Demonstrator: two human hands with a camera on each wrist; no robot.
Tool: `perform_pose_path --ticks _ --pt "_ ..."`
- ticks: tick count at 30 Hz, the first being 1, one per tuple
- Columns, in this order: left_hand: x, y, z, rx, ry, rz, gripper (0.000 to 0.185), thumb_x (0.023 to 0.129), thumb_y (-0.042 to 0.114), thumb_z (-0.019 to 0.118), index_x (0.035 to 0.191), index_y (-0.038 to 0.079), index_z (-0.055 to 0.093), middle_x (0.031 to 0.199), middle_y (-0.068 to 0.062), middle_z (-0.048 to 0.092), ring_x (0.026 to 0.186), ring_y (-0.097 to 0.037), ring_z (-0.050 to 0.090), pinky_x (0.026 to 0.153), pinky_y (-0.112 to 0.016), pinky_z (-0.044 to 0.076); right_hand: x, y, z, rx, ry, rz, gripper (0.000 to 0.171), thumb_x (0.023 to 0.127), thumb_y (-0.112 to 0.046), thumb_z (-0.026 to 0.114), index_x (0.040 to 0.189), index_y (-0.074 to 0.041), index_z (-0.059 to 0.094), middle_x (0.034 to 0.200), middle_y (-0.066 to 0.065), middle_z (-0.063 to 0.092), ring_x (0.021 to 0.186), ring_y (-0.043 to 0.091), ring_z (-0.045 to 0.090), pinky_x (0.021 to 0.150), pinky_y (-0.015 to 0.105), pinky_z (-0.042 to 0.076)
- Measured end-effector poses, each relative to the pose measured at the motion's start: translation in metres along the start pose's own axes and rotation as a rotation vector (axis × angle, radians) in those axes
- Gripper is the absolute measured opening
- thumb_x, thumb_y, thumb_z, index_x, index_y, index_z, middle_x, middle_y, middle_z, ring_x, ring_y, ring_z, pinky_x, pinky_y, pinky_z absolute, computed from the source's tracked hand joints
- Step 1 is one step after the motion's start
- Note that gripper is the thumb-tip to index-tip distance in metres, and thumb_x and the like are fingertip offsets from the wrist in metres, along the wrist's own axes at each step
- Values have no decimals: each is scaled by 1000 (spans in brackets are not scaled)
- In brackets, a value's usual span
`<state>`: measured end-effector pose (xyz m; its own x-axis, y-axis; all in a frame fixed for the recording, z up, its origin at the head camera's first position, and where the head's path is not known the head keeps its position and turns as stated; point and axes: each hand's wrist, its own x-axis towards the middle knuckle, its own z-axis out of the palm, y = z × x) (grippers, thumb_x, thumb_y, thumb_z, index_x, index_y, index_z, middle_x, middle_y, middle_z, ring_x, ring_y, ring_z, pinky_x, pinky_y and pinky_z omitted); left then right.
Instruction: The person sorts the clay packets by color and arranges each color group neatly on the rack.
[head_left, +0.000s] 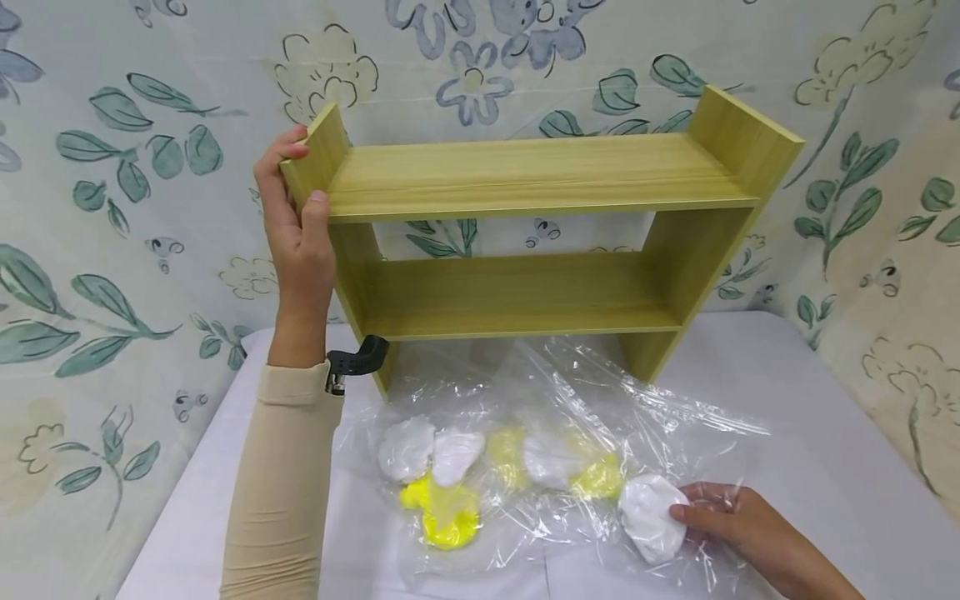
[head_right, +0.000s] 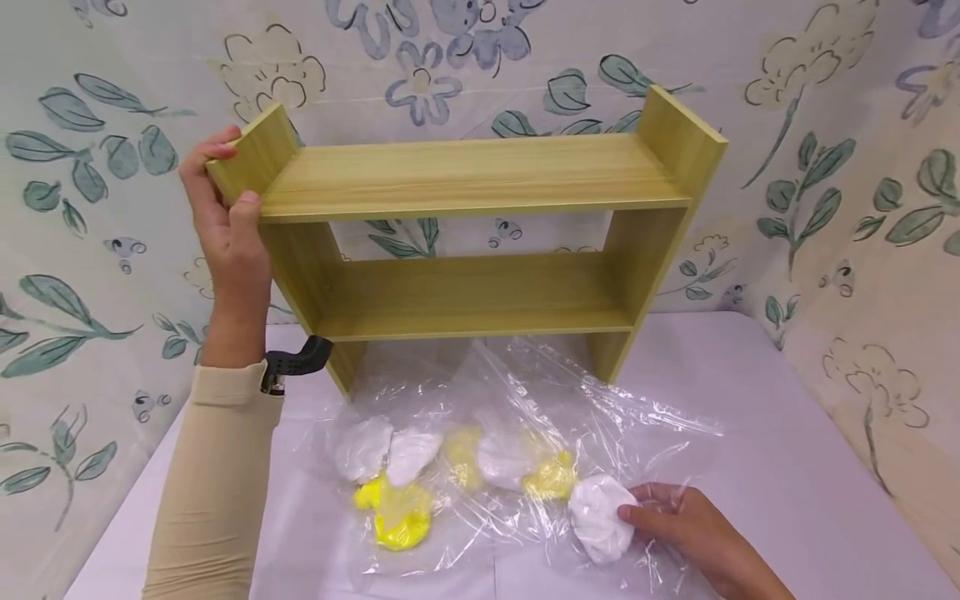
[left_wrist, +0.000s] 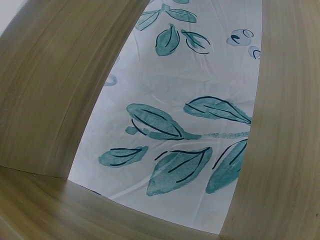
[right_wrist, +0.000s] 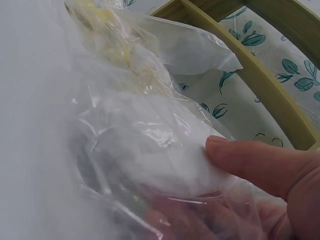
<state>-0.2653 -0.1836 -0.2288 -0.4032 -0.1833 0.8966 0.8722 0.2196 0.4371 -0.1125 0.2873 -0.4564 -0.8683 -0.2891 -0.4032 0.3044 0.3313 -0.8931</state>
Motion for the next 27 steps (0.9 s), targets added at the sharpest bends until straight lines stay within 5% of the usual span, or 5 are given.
perform_pose_path --ticks 6,12,18,24,27 --pt "-1 2 1 26 -3 -9 38 81 8 38 118 3 46 139 -12 45 129 -21 39 108 -34 30 -2 -3 0 21 41 10 50 93 -20 61 124 17 47 84 7 71 76 18 67 68 31 54" --pt "-1 3 2 26 6 -11 38 80 9 38 117 4 46 139 -14 45 128 -21 40 106 -34 31 -5 -12 -2 8 101 21 39 93 -22 61 117 8 57 84 0 70 77 14 66 68 29 53" --pt "3 0 3 13 27 15 38 79 9 39 116 4 47 138 -13 47 127 -22 41 105 -34 32 -5 -26 -8 40 95 -46 17 94 -17 58 104 -4 66 82 -2 70 76 13 67 70 29 54" --pt "3 -1 3 5 33 13 38 79 9 39 115 5 48 138 -22 44 127 -22 42 105 -33 32 -3 -42 -11 31 141 -132 13 94 -13 58 97 -6 70 80 -2 69 75 12 66 69 29 55" --pt "2 -1 3 4 31 8 38 79 9 39 115 5 48 137 -16 47 127 -22 42 104 -33 32 -4 -48 -11 37 147 -182 13 94 -9 57 95 -5 69 77 0 69 75 12 66 70 29 55"
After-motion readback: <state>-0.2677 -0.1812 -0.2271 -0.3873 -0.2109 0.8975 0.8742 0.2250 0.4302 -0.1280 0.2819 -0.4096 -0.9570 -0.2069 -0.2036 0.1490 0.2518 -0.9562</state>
